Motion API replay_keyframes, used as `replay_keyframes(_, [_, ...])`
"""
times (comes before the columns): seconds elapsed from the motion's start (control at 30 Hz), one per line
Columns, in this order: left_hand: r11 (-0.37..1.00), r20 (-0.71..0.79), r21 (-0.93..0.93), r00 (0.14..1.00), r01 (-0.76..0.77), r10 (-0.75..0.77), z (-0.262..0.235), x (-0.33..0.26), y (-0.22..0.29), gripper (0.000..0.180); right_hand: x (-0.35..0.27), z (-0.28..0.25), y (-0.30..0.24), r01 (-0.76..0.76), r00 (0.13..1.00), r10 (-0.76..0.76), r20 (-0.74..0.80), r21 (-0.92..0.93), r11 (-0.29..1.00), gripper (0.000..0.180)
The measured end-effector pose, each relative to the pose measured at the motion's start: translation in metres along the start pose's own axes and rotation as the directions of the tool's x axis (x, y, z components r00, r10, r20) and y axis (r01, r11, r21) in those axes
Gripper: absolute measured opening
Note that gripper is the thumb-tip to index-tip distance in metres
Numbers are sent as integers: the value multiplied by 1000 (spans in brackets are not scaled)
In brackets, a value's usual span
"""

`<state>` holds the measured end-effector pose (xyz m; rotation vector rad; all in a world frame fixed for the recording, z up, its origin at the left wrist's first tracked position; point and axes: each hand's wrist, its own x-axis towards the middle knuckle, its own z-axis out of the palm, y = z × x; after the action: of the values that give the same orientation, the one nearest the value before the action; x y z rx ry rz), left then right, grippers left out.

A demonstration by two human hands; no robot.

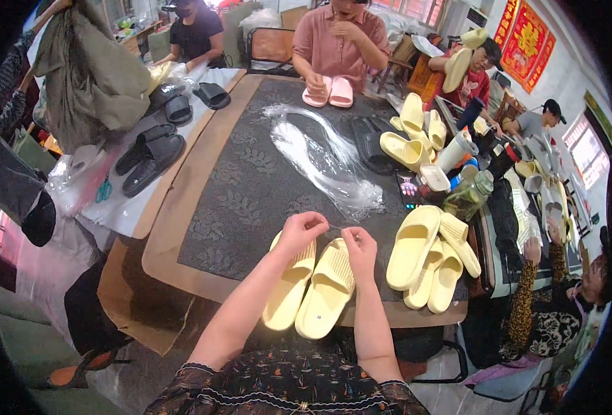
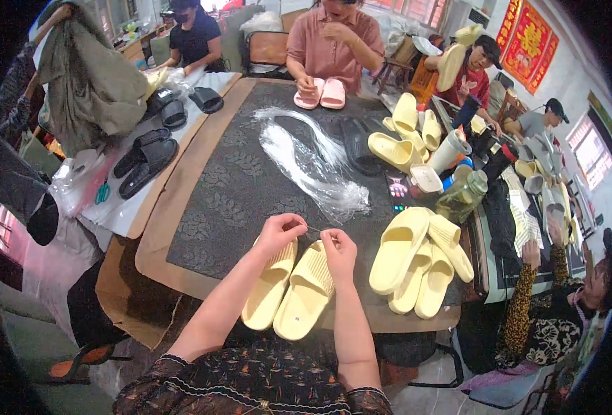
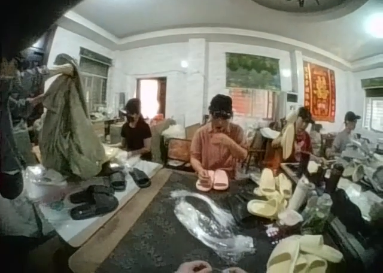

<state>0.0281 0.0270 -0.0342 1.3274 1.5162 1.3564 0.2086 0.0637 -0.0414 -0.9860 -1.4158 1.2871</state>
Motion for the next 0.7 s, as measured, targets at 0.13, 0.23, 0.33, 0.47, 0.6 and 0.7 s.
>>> replay_keyframes(0.13, [999, 31, -49, 1000, 2, 0, 2, -2, 5, 15, -1, 1, -5, 10, 999, -10, 35, -8, 1000, 11])
replay_keyframes(0.23, [1000, 58, -20, 998, 11, -10, 3, -4, 7, 14, 0, 0, -1, 99, 990, -80, 112, -185, 978, 11])
replay_keyframes(0.33, [999, 31, -50, 999, 13, -12, 2, -4, 6, 14, 0, 0, 3, -17, 1000, 17, 9, 0, 1000, 13])
replay_keyframes(0.47, [998, 15, -62, 1000, -6, 7, 1, -3, 4, 15, -1, 2, -5, 29, 998, -21, 61, -126, 992, 14])
replay_keyframes(0.6, [999, 17, -34, 1000, 10, -10, 5, -3, 6, 15, 0, -1, 0, 26, 998, -17, 66, -138, 990, 13])
replay_keyframes(0.7, [996, -13, -84, 1000, 21, -22, 1, -3, 6, 14, -2, 2, -6, 15, 1000, -15, -25, -13, 1000, 13])
